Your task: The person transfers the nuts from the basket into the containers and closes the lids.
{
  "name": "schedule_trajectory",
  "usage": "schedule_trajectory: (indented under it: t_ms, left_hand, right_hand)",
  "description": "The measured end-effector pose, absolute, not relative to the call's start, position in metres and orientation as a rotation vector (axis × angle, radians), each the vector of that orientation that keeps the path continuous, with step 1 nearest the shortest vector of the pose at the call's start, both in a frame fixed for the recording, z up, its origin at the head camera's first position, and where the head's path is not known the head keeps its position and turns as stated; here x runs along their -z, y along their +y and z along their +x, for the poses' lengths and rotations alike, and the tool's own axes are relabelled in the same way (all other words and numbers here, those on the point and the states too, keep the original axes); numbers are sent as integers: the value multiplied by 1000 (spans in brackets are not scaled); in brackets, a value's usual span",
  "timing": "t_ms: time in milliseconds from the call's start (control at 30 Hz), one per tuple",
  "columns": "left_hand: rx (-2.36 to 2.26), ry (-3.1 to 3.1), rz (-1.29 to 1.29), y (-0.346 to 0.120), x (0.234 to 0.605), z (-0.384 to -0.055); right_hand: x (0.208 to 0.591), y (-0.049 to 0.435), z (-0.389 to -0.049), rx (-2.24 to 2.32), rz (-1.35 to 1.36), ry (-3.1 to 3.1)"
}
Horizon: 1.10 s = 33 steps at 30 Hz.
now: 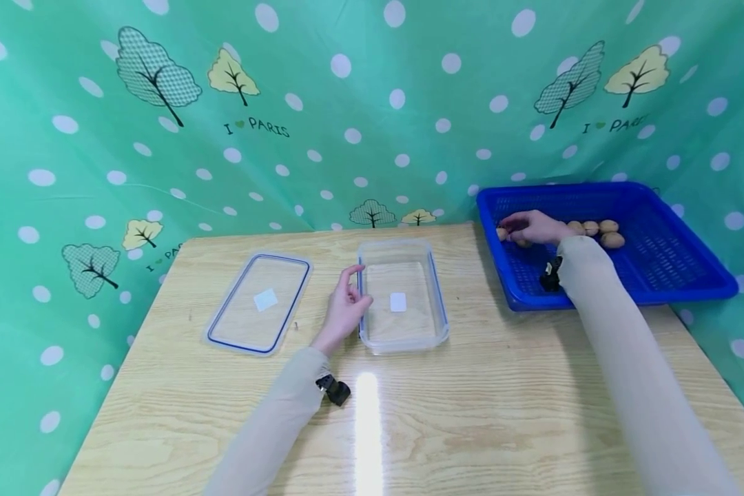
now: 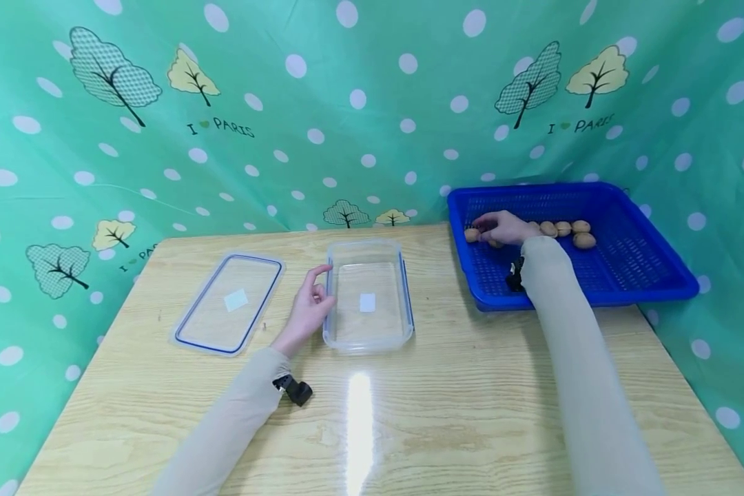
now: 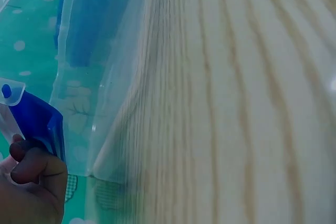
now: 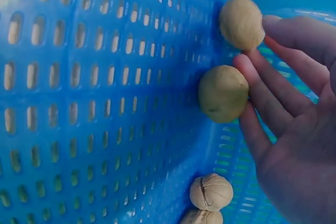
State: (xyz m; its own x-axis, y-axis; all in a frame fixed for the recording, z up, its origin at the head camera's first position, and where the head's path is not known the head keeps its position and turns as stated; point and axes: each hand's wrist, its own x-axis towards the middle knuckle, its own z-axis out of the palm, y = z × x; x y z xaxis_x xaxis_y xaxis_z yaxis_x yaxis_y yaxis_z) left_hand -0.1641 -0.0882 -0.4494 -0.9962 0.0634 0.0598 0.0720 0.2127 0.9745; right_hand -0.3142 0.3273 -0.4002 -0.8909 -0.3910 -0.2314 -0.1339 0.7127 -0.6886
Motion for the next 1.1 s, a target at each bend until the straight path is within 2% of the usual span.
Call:
schedule_trajectory:
  t_ms: [600,1100]
  left_hand:
    - [1955,-2404,-93,-79,453,-168]
    - [2009,-2389,-143,-86,446,-173]
  right_hand:
    - [411,324,-322,918,-497,2563]
    - [386,328,-306,1154,-434,2565]
